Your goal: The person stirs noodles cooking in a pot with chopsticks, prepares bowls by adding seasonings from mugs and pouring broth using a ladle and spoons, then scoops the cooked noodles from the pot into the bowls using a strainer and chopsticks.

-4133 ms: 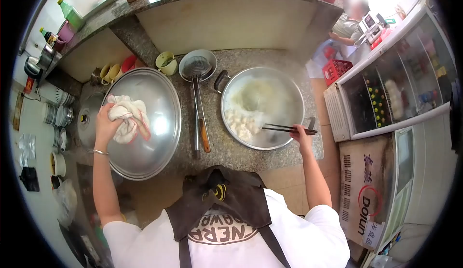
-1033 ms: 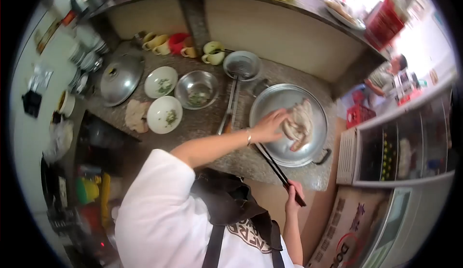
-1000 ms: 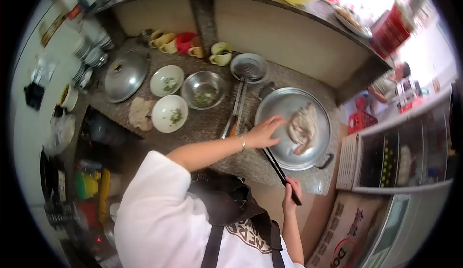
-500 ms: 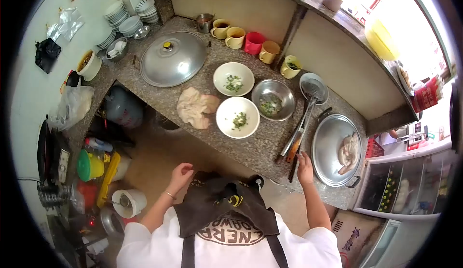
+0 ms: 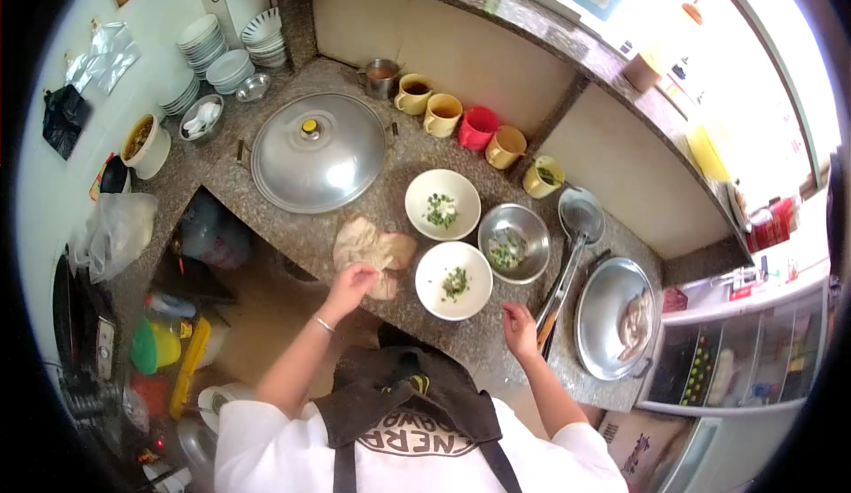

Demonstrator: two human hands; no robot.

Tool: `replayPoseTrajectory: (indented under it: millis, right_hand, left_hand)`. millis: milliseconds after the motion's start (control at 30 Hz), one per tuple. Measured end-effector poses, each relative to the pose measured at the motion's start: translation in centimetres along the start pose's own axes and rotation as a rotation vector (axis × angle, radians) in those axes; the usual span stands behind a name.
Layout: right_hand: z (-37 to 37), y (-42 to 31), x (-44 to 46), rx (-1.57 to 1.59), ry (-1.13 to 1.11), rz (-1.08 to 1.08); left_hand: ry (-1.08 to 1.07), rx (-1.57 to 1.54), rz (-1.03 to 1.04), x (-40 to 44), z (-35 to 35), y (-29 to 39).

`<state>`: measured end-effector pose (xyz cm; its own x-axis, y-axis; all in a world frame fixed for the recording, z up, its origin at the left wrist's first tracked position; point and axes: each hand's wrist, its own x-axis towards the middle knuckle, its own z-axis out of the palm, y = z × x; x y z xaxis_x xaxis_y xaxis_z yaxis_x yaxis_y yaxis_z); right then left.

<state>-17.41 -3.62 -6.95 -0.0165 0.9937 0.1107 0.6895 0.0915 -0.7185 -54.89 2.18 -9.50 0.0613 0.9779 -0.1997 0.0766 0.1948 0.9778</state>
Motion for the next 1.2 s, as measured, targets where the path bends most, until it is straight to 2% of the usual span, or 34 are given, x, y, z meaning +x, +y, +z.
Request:
replayPoseTrajectory:
  millis: [33,133,167,233,267,300,400,533,600,633,700,1033,1200]
  right_hand:
    - [0.0,0.0,1.3,0.006,-0.008,-0.009]
    - [-0.1,1.5,3.2,-0.079,0.12,0.012]
    - [0.4,2.2,3.8,-0.014,0.174,0.052]
    - [0.7,1.1,4.9,-0.008,0.182,0.156]
    - [0.7,0.7,5.2,0.034,0.139,0.168]
    - [1.4,1.7,5.0,0.184,0.144,0.231]
    - [1.5,2.4,4.2,0.192,0.104,0.264]
    - [1.6,3.1,2.1,0.205,0.195,0.373]
    - [1.3,2.0,1.0,0.222,0.241,0.416]
    - [1.2,-0.9,1.2,0.131,0.238,0.432]
    - [2.5,0.0,-0.9,0.27,0.332,0.511]
    - [9.1,-8.2,-4.1,0.107,0.338,0.585]
    - [10.9,-9.6,-7.4,0.089,0.437,0.617]
  left_hand:
    - [-0.026,-0.088,-0.097,1.7,-0.5,1.2]
    - [-0.062,-0.096,-0.153,6.7,-1.3,4.2]
    - [-0.086,-0.081,-0.201,8.4,-1.5,5.8]
    - [0.032,-0.467,-0.302,11.6,-1.7,6.5]
    - [-0.068,-0.374,-0.259,13.8,-2.6,5.7]
    - [-0.026,-0.429,-0.259,15.6,-2.9,5.6]
    - [-0.062,-0.426,-0.271,19.3,-3.4,8.6]
    - [-0.123,-0.453,-0.26,24.4,-3.2,8.9]
    - [-0.155,-0.457,-0.25,25.7,-3.0,9.4]
    - [-0.162,-0.458,-0.258,26.2,-2.9,9.5]
    - [-0.207,-0.482,-0.245,26.9,-3.0,9.6]
    - [-0.39,-0.408,-0.255,29.0,-5.9,9.2]
    - [-0.434,-0.392,-0.253,29.6,-6.0,9.0]
